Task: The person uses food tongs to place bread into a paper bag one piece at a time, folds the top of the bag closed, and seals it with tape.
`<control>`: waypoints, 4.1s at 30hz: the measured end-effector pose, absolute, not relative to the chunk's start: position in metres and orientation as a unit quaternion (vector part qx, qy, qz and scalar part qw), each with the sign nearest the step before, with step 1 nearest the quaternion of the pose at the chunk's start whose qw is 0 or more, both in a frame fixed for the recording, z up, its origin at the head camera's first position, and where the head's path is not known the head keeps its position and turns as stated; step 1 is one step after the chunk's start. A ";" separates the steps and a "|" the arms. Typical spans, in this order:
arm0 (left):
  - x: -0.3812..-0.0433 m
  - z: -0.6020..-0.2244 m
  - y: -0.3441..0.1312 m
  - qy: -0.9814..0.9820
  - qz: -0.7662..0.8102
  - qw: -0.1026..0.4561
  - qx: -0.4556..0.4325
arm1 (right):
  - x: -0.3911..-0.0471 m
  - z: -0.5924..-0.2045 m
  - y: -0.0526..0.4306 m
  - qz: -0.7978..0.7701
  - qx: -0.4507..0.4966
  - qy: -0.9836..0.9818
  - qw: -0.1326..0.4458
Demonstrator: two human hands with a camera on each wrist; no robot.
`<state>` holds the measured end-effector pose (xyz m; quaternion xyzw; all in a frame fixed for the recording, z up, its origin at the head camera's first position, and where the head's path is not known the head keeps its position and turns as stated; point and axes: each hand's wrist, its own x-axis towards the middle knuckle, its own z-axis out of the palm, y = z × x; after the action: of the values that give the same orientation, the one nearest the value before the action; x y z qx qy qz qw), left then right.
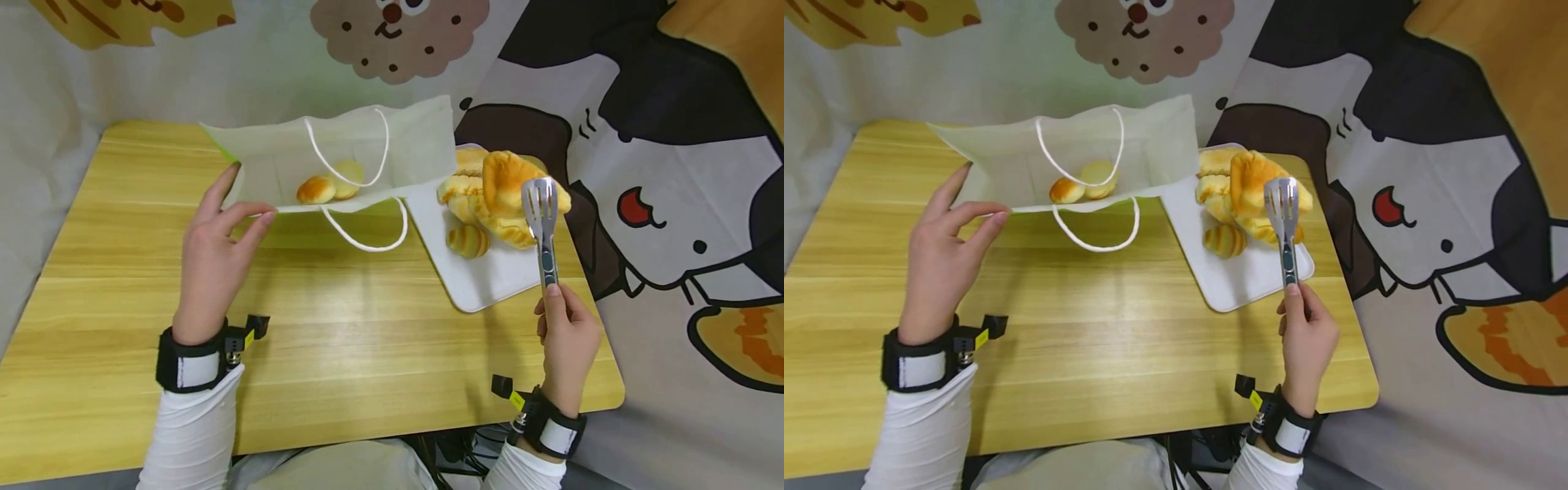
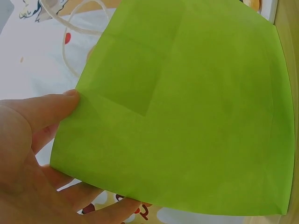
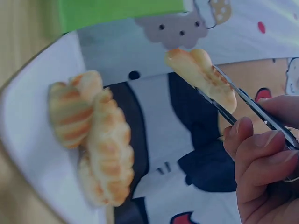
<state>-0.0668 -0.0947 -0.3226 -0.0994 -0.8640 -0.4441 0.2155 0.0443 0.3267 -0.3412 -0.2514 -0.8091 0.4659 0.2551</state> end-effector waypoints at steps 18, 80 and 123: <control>-0.065 -0.322 -0.096 -0.862 -0.448 0.217 -0.100 | 0.031 -0.279 0.291 0.428 -0.096 -0.855 0.277; -0.061 -0.324 -0.095 -0.870 -0.428 0.218 -0.111 | -0.060 -0.272 0.236 0.207 0.115 -0.968 0.081; -0.059 -0.322 -0.091 -0.877 -0.419 0.215 -0.095 | -0.073 -0.246 0.257 0.192 0.045 -0.979 0.051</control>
<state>-0.0590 -0.0911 -0.3216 -0.0945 -0.8773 -0.4187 0.2145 -0.0730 0.2569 -0.2461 0.0450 -0.9791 0.1919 0.0508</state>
